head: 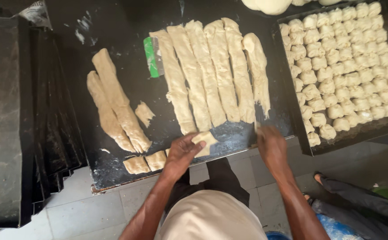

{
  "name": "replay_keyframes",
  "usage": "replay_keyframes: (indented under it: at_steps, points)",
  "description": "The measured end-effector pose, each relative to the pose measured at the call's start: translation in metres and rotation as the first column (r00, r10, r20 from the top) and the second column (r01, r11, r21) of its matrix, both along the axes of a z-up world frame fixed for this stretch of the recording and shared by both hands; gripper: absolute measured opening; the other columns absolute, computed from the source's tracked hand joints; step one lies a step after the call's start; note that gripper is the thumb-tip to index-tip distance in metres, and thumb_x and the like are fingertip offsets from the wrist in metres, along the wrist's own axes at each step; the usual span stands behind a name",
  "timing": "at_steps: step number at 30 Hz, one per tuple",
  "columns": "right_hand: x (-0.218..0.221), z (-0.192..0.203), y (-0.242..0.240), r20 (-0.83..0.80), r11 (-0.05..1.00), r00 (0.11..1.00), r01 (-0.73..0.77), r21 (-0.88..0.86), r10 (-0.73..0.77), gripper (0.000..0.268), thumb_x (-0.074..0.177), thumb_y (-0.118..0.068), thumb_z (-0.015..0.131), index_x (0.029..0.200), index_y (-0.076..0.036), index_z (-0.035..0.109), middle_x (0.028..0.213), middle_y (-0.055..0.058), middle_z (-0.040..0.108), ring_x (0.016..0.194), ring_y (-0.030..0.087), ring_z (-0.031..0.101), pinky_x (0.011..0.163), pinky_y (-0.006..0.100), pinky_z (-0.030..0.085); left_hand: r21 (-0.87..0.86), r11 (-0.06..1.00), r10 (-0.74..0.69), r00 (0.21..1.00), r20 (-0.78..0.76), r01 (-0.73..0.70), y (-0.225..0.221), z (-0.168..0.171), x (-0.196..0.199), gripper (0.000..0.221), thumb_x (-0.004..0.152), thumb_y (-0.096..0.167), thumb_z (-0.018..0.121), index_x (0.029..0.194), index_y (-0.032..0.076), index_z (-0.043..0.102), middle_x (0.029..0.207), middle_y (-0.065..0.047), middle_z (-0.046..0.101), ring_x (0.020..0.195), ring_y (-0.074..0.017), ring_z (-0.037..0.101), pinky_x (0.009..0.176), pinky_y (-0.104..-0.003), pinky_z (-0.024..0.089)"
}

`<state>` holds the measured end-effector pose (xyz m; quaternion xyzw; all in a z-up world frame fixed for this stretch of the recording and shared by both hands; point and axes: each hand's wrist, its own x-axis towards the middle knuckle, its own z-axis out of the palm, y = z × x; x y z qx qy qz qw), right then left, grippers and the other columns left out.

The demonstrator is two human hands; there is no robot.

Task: The person stretches a piece of dough on a table by hand, cuts it into strips using a scraper, and then divides the strips into small portions, rolls them into balls, and places them onto a tray.

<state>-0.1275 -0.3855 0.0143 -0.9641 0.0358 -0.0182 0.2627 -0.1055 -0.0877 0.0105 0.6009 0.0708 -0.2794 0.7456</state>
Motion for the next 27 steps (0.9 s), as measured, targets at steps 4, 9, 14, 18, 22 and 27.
replay_keyframes:
  at_steps: [4,9,14,18,22,27]
  points:
    - [-0.032,0.034,0.041,-0.403,0.871,0.911,0.127,0.474,0.086,0.025,0.092,-0.011,0.071,0.116,-0.006,0.074,0.116,0.011,0.075,0.104,0.020,0.070,0.088,0.033,0.054,0.325,0.940,-0.141,0.986,0.092,0.105,0.024,0.000,0.011,0.045,0.089,0.030,0.079,0.123,0.000,0.073,0.098,-0.010,0.077,0.086,-0.0137,0.070,0.071,-0.031,0.056]
    - [-0.001,0.053,0.121,-0.191,0.790,0.980,0.069,0.609,0.062,0.023,0.085,-0.009,0.081,0.098,0.000,0.065,0.098,0.008,0.065,0.083,0.013,0.068,0.071,0.031,0.057,0.058,0.948,-0.314,0.887,0.340,0.313,0.040,-0.011,0.004,0.053,0.094,0.024,0.076,0.136,-0.004,0.061,0.117,-0.012,0.074,0.106,-0.0174,0.069,0.089,-0.032,0.056]
    - [-0.009,0.088,0.155,0.050,0.911,0.936,-0.351,0.215,0.349,0.020,0.085,-0.007,0.081,0.103,-0.003,0.072,0.095,0.008,0.070,0.088,0.024,0.065,0.074,0.040,0.053,0.469,0.797,-0.503,0.849,0.165,0.381,0.062,0.019,0.004,0.049,0.089,0.025,0.076,0.131,0.001,0.075,0.104,-0.021,0.079,0.091,-0.0285,0.073,0.081,-0.039,0.058]
    - [-0.022,0.078,0.193,0.242,0.820,0.786,-0.520,-0.238,0.568,0.041,0.079,-0.002,0.077,0.119,0.001,0.070,0.115,0.016,0.068,0.098,0.033,0.065,0.079,0.043,0.056,-0.183,0.972,-0.153,0.988,-0.026,0.145,0.078,0.018,0.006,0.048,0.099,0.020,0.066,0.142,0.001,0.058,0.123,-0.020,0.071,0.106,-0.0235,0.073,0.095,-0.035,0.062]
    - [-0.012,0.067,0.178,0.282,0.833,0.836,-0.526,0.172,0.470,0.036,0.081,-0.006,0.080,0.115,-0.006,0.067,0.105,0.010,0.065,0.099,0.027,0.065,0.084,0.039,0.055,-0.313,0.926,-0.184,0.976,0.118,0.212,0.084,0.005,-0.013,0.044,0.101,0.008,0.058,0.145,0.008,0.056,0.135,-0.011,0.065,0.118,-0.0206,0.068,0.108,-0.036,0.057]
    - [0.026,0.063,0.132,-0.358,0.441,0.843,0.164,0.882,0.402,0.046,0.080,-0.004,0.077,0.125,-0.009,0.068,0.110,0.009,0.074,0.094,0.019,0.071,0.086,0.035,0.058,-0.187,0.965,-0.119,0.945,0.306,0.182,0.068,0.003,-0.016,0.031,0.097,-0.003,0.067,0.128,0.001,0.064,0.141,-0.011,0.056,0.103,-0.0206,0.058,0.085,-0.044,0.052]
